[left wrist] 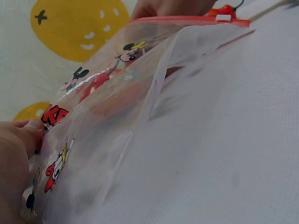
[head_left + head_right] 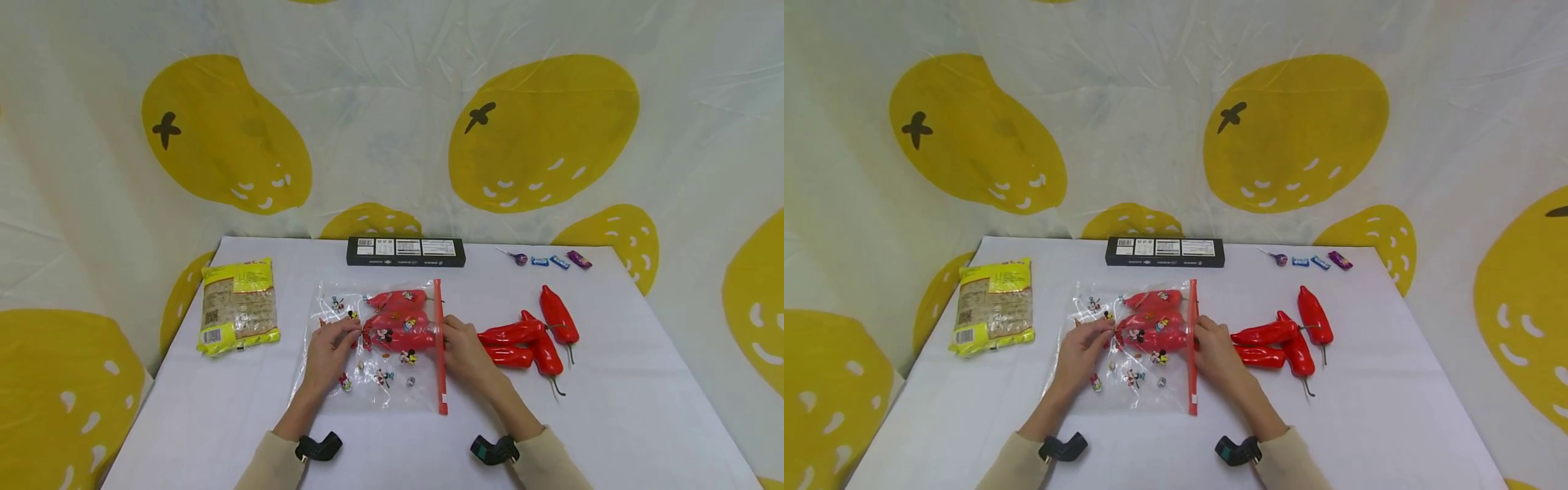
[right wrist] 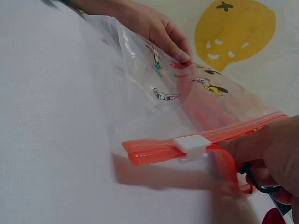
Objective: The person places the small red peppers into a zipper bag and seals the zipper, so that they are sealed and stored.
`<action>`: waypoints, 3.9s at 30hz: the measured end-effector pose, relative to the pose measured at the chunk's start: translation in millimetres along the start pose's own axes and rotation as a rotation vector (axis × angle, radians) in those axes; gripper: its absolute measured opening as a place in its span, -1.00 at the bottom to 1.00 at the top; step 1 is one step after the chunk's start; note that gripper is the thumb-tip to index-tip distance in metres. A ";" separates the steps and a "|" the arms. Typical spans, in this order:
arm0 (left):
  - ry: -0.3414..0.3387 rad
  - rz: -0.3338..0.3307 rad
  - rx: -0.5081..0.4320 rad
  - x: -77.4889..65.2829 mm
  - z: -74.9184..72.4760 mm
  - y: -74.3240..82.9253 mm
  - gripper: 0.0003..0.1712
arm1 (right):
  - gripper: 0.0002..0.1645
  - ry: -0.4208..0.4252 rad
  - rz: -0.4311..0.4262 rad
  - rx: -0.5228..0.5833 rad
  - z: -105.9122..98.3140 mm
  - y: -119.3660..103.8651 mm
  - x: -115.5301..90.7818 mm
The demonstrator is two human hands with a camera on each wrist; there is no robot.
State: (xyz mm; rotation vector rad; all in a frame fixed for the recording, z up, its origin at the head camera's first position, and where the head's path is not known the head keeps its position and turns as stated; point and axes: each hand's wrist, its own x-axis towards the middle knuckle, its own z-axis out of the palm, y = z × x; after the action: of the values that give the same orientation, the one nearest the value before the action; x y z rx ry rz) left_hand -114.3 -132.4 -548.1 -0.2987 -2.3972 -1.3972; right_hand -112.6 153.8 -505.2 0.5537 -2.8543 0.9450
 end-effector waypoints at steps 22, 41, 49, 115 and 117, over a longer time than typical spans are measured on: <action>-0.017 -0.035 -0.015 -1.9 -1.1 -2.3 -0.83 | -0.49 -0.054 0.114 -0.021 -45.6 5.0 -9.1; 0.017 -0.003 -0.003 -0.5 -0.6 1.5 -0.87 | -0.42 -0.036 0.158 -0.217 -123.6 71.6 -42.8; -0.004 -0.020 0.004 -0.9 -0.9 -0.7 -0.86 | -0.39 -0.095 0.227 -0.241 -124.6 85.5 -48.6; -0.021 -0.042 -0.039 -2.0 1.2 0.2 -0.83 | -0.58 -0.176 0.120 0.195 -19.7 -3.5 -33.2; -0.011 -0.030 -0.033 -2.4 1.9 -0.5 -0.84 | -0.55 -0.173 0.122 0.187 -25.7 -0.6 -36.2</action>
State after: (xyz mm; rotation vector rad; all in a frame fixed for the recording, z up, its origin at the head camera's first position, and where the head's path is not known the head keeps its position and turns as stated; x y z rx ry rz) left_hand -112.6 -131.0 -550.3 -0.2813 -2.3986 -1.4536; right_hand -79.5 179.8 -491.1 0.5054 -3.0001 1.2533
